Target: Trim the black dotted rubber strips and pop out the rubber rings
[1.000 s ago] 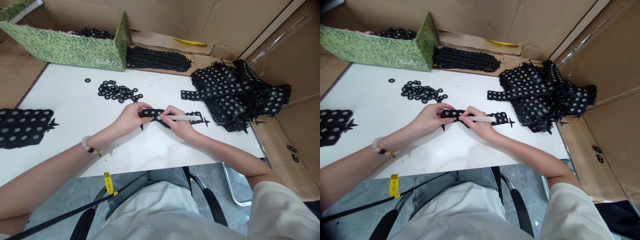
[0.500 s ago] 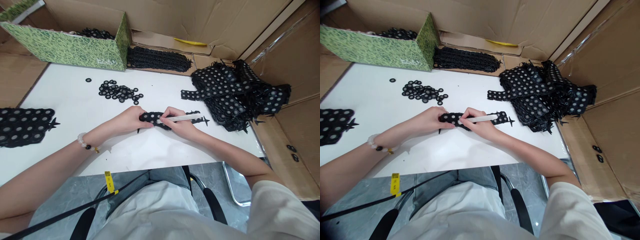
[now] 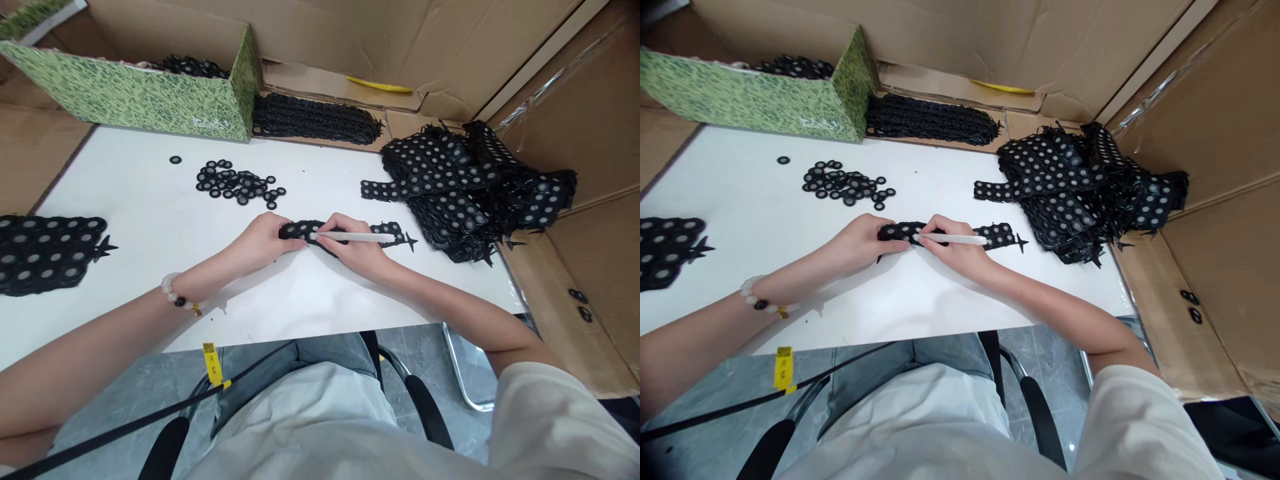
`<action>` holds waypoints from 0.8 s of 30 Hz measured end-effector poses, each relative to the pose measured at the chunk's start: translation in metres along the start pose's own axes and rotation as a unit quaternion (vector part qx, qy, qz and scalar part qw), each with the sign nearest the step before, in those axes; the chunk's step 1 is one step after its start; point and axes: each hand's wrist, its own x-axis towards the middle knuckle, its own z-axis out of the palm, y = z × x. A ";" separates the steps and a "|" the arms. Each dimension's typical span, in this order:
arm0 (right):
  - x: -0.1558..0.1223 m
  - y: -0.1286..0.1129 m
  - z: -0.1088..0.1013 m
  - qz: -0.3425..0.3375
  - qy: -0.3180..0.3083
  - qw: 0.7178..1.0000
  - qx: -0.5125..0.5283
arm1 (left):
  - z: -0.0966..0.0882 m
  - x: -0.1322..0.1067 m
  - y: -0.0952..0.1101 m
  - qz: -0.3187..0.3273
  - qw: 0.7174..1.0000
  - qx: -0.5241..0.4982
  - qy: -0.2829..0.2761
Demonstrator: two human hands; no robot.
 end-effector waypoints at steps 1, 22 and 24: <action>0.000 0.001 0.001 0.003 0.004 1.000 -0.002 | 0.001 -0.001 0.000 -0.001 1.000 0.000 0.004; -0.004 0.001 0.009 0.003 0.035 0.999 -0.026 | 0.016 -0.010 0.008 -0.007 0.997 -0.074 0.036; -0.003 0.000 0.008 0.004 0.039 0.999 -0.008 | 0.014 -0.009 0.008 0.001 0.998 -0.055 0.040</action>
